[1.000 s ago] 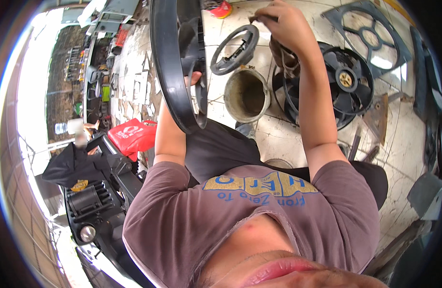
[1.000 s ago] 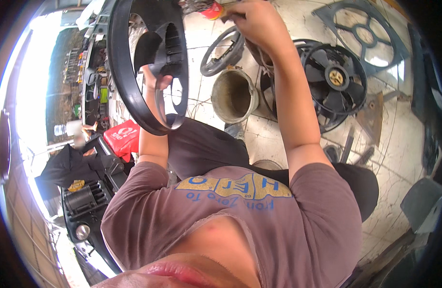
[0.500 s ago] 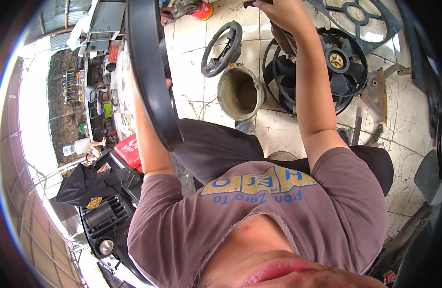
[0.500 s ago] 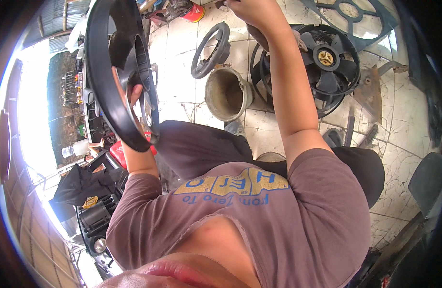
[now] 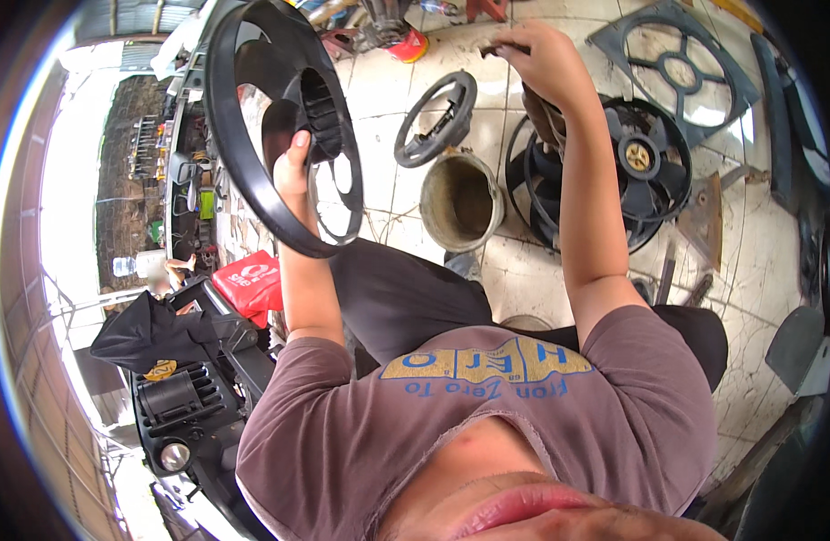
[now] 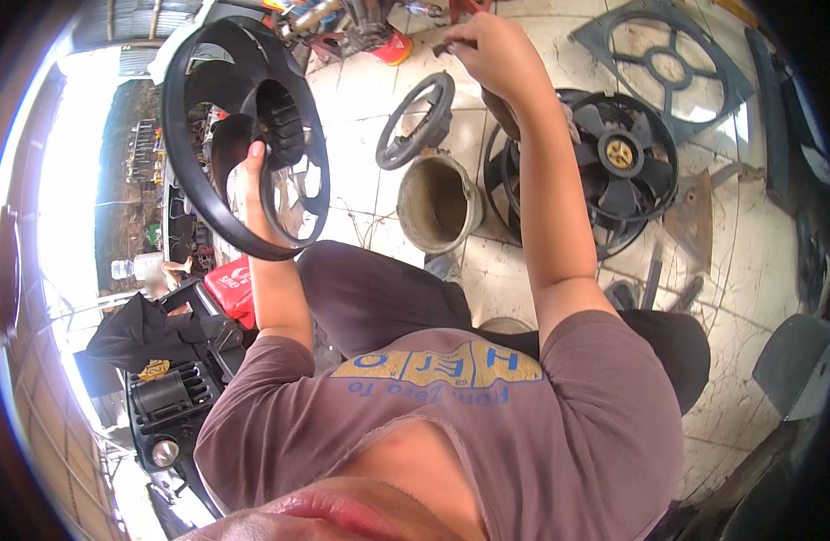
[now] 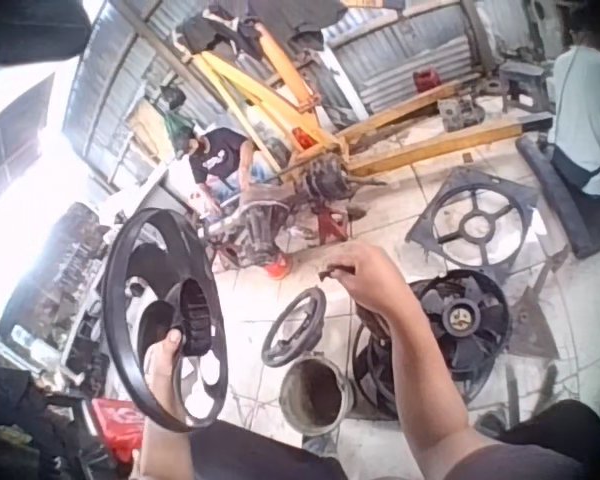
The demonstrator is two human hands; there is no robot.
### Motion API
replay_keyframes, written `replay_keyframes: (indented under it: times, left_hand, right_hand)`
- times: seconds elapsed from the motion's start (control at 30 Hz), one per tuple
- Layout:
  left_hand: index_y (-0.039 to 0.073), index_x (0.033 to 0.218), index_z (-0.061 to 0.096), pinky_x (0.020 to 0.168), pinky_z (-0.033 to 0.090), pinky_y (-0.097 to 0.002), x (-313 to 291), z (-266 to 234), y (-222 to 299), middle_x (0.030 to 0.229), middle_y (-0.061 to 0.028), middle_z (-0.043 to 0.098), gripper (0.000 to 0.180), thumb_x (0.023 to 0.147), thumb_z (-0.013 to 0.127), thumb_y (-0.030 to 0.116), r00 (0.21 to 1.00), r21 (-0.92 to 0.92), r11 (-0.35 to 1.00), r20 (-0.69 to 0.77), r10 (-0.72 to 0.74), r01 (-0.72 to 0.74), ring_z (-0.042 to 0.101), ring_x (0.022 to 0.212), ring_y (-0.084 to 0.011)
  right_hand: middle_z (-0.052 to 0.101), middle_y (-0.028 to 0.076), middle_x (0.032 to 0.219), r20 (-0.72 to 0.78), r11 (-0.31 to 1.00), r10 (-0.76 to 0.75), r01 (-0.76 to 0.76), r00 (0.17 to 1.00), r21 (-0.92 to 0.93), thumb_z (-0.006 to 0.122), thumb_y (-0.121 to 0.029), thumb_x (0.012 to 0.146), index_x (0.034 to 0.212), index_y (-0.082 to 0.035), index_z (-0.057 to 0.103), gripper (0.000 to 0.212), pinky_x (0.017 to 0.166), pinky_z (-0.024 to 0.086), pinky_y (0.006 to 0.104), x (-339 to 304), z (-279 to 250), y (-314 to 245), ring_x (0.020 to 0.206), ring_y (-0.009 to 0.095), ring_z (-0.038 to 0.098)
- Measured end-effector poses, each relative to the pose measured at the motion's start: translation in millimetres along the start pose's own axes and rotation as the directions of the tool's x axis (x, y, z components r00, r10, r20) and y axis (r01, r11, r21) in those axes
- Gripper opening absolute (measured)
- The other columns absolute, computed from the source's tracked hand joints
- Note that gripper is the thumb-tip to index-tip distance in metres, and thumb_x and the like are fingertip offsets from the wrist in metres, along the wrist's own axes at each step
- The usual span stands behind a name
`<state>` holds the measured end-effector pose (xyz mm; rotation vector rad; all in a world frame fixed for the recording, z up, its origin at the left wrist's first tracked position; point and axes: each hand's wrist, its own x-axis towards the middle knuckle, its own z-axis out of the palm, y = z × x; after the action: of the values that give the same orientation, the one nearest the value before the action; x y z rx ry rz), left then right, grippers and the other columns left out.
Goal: The person sits on the floor and wipes a black plastic fan with a cloth, rotating it to clean different sections of the blades and hub. The person repeatedly wipes the same fan without switching to other items.
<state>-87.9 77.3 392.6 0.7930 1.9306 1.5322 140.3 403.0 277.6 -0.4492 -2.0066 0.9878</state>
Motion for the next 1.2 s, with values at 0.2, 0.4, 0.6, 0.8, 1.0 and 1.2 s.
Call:
replay_keyframes:
  times: [0.2,0.4,0.6,0.8,1.0,1.2]
  left_hand:
    - [-0.001,0.139,0.057,0.104,0.054,-0.0415,16.0,21.7,-30.4,0.127,-0.0154,0.069,0.055,0.104,0.061,0.041,0.939,-0.444,0.863,-0.330,0.091,-0.240,0.068,0.114,-0.0268]
    - [0.011,0.148,0.052,0.113,0.047,-0.0570,29.5,28.4,-74.1,0.148,-0.0160,0.055,0.087,0.093,0.049,0.080,0.983,-0.785,0.608,-0.007,0.183,-0.119,0.055,0.133,-0.0363]
    - [0.016,0.153,0.047,0.114,0.045,-0.0623,22.4,48.2,-85.0,0.156,-0.0176,0.046,0.104,0.081,0.054,0.091,0.955,-0.832,0.543,0.241,0.173,0.112,0.053,0.135,-0.0394]
    - [0.016,0.151,0.048,0.113,0.045,-0.0607,25.9,44.6,-101.6,0.154,-0.0165,0.048,0.103,0.081,0.054,0.091,0.969,-0.863,0.483,0.226,0.102,0.151,0.053,0.134,-0.0380]
    - [0.016,0.149,0.050,0.113,0.046,-0.0591,25.5,52.7,-113.7,0.151,-0.0154,0.050,0.101,0.081,0.054,0.091,0.969,-0.878,0.441,0.237,0.067,0.184,0.054,0.133,-0.0366]
    - [0.016,0.147,0.052,0.112,0.046,-0.0575,26.0,61.6,-123.2,0.149,-0.0143,0.052,0.100,0.080,0.055,0.091,0.970,-0.887,0.413,0.241,0.024,0.210,0.055,0.131,-0.0351]
  right_hand:
    - [0.069,0.015,0.095,0.019,1.000,-0.013,0.012,1.000,0.026,0.074,-0.012,0.091,0.109,-0.006,0.078,0.020,0.084,0.053,0.0404,1.1,15.7,-7.8,0.091,0.035,0.067]
    - [0.073,0.010,0.098,-0.034,0.960,0.082,-0.069,0.996,0.270,0.078,-0.009,0.090,0.109,-0.002,0.072,0.021,0.084,0.054,0.0334,4.4,34.1,-36.1,0.090,0.022,0.070]
    - [0.072,0.010,0.092,-0.147,0.927,0.030,0.027,0.989,0.374,0.077,-0.006,0.090,0.100,0.000,0.070,0.015,0.078,0.054,0.0328,7.7,51.9,-66.0,0.082,0.021,0.069]
    - [0.072,0.010,0.096,-0.174,0.910,-0.098,0.159,0.980,0.384,0.077,-0.001,0.089,0.101,0.001,0.072,0.013,0.081,0.054,0.0304,4.9,87.6,-91.8,0.087,0.020,0.070]
    - [0.071,0.012,0.092,-0.080,0.890,-0.121,0.144,0.989,0.433,0.078,-0.001,0.087,0.099,-0.001,0.073,0.014,0.077,0.055,0.0335,-13.6,137.1,-104.8,0.083,0.028,0.070]
    - [0.071,0.015,0.092,-0.024,0.901,-0.158,0.154,0.987,0.406,0.077,-0.004,0.085,0.098,-0.002,0.073,0.014,0.077,0.055,0.0404,-28.4,177.0,-90.0,0.087,0.035,0.070]
